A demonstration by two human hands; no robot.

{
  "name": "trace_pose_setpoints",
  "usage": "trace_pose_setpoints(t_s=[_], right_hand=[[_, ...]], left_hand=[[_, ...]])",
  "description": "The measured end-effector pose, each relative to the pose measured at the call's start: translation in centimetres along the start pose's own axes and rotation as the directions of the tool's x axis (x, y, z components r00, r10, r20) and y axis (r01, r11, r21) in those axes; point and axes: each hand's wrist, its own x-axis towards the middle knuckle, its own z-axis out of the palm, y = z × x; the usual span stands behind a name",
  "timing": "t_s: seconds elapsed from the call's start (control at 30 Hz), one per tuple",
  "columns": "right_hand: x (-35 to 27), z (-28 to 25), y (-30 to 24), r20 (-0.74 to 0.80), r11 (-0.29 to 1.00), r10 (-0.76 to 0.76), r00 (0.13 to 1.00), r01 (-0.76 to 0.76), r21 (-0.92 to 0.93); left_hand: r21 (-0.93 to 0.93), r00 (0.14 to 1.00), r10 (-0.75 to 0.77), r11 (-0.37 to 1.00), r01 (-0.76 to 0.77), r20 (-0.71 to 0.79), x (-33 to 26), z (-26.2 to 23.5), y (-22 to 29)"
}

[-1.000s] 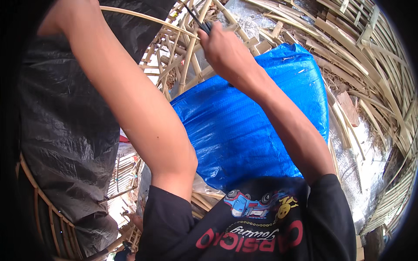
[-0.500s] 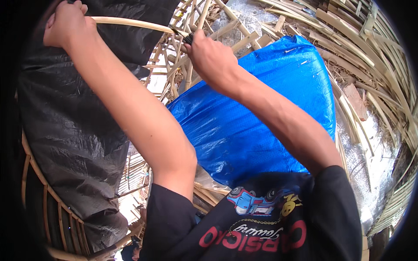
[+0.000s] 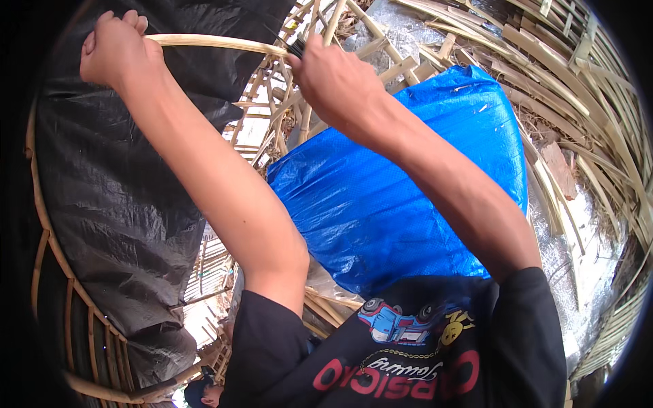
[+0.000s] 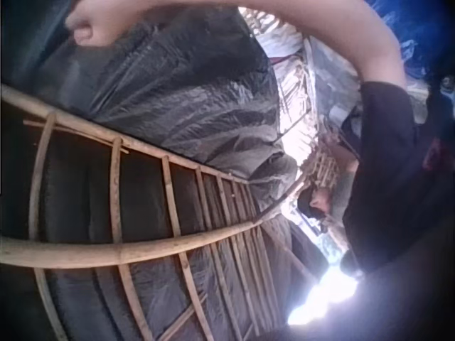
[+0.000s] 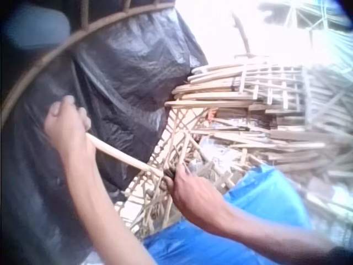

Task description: The person shaves a strip of bamboo using a pocket knife, repeatedly scraping the blade along the length of the wood while holding it by hand.

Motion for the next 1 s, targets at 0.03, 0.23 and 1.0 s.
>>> trace_pose_setpoints(t_s=[0.03, 0.23, 1.0], right_hand=[[-0.4, -0.8, -1.3, -0.023, 1.000, -0.011, 1.000, 0.012, 0.028], [-1.5, 5.0, 9.9, 0.132, 0.977, 0.173, 0.976, -0.153, -0.148], [-2.9, 3.3, 0.6, 0.141, 0.980, 0.191, 0.972, -0.197, 0.032]], left_hand=[[0.022, 1.000, 0.002, 1.000, -0.002, -0.016, -0.5, 0.4, 0.4], [-0.022, 0.997, 0.060, 0.998, -0.059, 0.045, -0.9, 1.0, 0.8], [0.317, 0.950, 0.307, 0.908, -0.275, -0.057, -4.8, -3.6, 3.2]])
